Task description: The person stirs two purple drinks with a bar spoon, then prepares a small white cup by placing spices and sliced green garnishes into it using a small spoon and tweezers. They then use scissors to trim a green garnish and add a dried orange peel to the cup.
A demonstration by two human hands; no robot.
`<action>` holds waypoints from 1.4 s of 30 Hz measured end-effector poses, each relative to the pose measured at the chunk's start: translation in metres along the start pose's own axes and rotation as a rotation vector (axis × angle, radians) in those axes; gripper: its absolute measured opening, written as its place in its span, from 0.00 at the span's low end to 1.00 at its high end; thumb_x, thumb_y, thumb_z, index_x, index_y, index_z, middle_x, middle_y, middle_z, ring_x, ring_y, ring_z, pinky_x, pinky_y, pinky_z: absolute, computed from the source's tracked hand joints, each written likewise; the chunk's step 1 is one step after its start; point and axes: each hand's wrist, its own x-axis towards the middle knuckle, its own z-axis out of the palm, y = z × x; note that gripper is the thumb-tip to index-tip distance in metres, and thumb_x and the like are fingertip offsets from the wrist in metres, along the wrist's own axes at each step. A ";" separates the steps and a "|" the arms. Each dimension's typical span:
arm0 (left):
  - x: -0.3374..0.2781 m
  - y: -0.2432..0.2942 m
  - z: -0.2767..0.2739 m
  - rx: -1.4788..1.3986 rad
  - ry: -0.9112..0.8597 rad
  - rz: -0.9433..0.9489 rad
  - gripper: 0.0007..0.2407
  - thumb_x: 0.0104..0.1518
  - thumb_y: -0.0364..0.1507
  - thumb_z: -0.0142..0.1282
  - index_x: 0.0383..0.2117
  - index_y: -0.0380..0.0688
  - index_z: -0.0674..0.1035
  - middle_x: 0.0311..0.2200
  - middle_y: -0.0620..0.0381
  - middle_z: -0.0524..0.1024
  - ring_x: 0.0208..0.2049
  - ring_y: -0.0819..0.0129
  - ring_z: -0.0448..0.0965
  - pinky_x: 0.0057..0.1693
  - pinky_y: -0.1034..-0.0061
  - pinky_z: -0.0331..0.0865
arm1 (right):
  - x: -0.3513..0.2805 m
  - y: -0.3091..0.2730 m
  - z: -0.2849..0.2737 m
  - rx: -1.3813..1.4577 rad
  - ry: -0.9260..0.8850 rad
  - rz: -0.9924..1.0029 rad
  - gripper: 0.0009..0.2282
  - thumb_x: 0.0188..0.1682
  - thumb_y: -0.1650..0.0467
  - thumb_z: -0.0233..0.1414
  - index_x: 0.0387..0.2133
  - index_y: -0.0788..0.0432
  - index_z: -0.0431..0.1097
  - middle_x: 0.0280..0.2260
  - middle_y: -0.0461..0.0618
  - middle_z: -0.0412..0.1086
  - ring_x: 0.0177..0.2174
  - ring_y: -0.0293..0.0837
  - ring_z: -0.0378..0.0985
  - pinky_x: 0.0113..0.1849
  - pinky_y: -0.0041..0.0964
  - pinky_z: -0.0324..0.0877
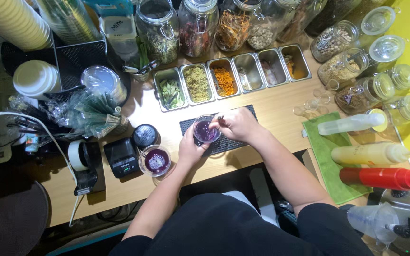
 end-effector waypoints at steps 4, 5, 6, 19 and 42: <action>0.001 0.004 -0.003 -0.040 -0.010 -0.018 0.35 0.47 0.38 0.71 0.62 0.42 0.67 0.54 0.43 0.74 0.55 0.46 0.76 0.57 0.60 0.72 | 0.004 -0.002 -0.003 -0.052 0.059 -0.014 0.05 0.47 0.70 0.58 0.34 0.47 0.80 0.29 0.44 0.80 0.22 0.44 0.79 0.23 0.38 0.70; 0.000 0.004 -0.003 -0.041 -0.001 -0.007 0.35 0.47 0.38 0.71 0.62 0.42 0.67 0.54 0.43 0.74 0.55 0.46 0.76 0.57 0.60 0.72 | 0.004 -0.005 -0.005 0.020 0.020 0.008 0.02 0.48 0.69 0.59 0.32 0.47 0.79 0.28 0.44 0.78 0.23 0.44 0.79 0.25 0.38 0.71; 0.001 0.003 -0.002 -0.042 0.009 0.003 0.35 0.47 0.38 0.71 0.62 0.42 0.67 0.54 0.43 0.75 0.55 0.46 0.77 0.57 0.60 0.72 | 0.004 -0.006 -0.007 0.091 -0.018 0.031 0.01 0.48 0.67 0.60 0.30 0.47 0.79 0.26 0.44 0.77 0.24 0.44 0.79 0.26 0.37 0.72; 0.000 -0.008 0.001 -0.029 0.021 0.006 0.35 0.45 0.34 0.72 0.61 0.42 0.68 0.55 0.42 0.75 0.56 0.45 0.76 0.59 0.61 0.72 | 0.004 -0.004 -0.004 0.124 0.065 0.011 0.03 0.50 0.67 0.61 0.33 0.51 0.79 0.29 0.48 0.77 0.25 0.47 0.80 0.27 0.37 0.72; 0.002 -0.004 0.000 -0.051 0.025 0.031 0.35 0.46 0.37 0.71 0.61 0.41 0.67 0.55 0.42 0.74 0.56 0.44 0.75 0.60 0.60 0.71 | 0.017 -0.006 -0.020 0.032 -0.041 0.154 0.03 0.49 0.67 0.62 0.30 0.53 0.80 0.27 0.50 0.77 0.24 0.50 0.79 0.26 0.41 0.71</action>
